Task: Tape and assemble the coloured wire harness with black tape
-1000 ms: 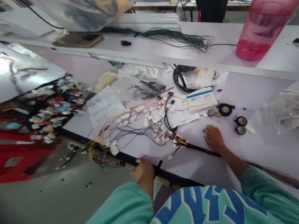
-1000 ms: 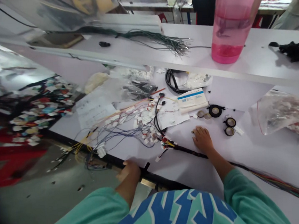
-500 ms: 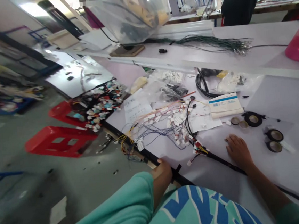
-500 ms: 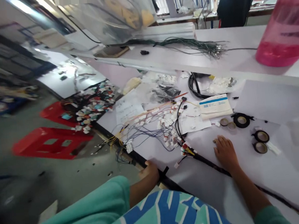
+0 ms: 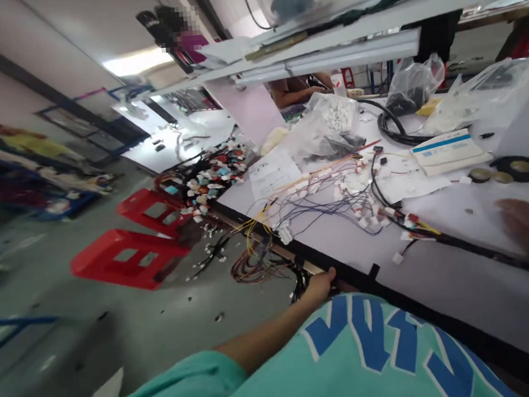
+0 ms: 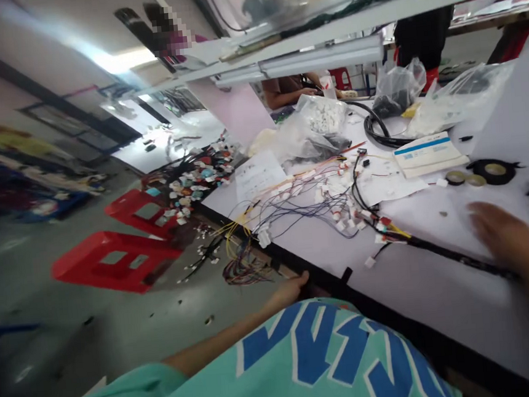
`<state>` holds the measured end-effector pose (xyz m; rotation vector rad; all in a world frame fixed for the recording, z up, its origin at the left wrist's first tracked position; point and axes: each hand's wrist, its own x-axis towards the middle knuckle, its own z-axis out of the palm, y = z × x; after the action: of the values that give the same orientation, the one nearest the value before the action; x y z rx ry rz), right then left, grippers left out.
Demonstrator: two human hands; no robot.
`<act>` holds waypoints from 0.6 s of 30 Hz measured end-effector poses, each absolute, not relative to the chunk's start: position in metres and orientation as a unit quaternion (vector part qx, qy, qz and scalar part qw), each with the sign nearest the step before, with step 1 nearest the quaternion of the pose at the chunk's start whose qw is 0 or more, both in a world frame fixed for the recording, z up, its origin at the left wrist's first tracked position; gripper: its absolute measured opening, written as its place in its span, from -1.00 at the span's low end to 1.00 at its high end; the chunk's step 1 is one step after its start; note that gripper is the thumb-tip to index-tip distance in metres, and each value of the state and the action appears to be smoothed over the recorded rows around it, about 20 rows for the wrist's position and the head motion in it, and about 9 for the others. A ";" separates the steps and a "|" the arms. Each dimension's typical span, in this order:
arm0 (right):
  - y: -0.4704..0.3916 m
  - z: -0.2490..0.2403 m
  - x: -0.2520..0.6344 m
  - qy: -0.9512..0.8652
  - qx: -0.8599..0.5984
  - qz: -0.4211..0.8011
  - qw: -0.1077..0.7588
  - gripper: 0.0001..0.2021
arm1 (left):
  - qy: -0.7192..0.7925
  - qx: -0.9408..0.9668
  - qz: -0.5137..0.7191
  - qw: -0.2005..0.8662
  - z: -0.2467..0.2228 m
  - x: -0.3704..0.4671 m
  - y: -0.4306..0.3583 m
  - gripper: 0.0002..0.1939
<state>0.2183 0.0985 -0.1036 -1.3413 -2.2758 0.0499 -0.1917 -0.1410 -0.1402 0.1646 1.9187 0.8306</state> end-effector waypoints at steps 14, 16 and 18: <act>0.006 -0.074 0.127 -0.782 -0.618 0.069 0.044 -0.63 | 0.580 0.047 0.425 0.693 -0.151 -0.245 -0.176 -0.95; 0.005 -0.062 0.118 -0.757 -0.648 0.082 0.026 -0.67 | 0.575 0.052 0.424 0.698 -0.146 -0.248 -0.177 -0.93; 0.004 -0.053 0.121 -0.731 -0.677 0.073 0.036 -0.67 | 0.571 0.056 0.429 0.698 -0.140 -0.253 -0.181 -0.91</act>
<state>0.1206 0.0045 -0.0528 -2.0806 -2.2452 0.2241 -0.2530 -0.1809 -0.1395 0.1250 1.2740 0.9559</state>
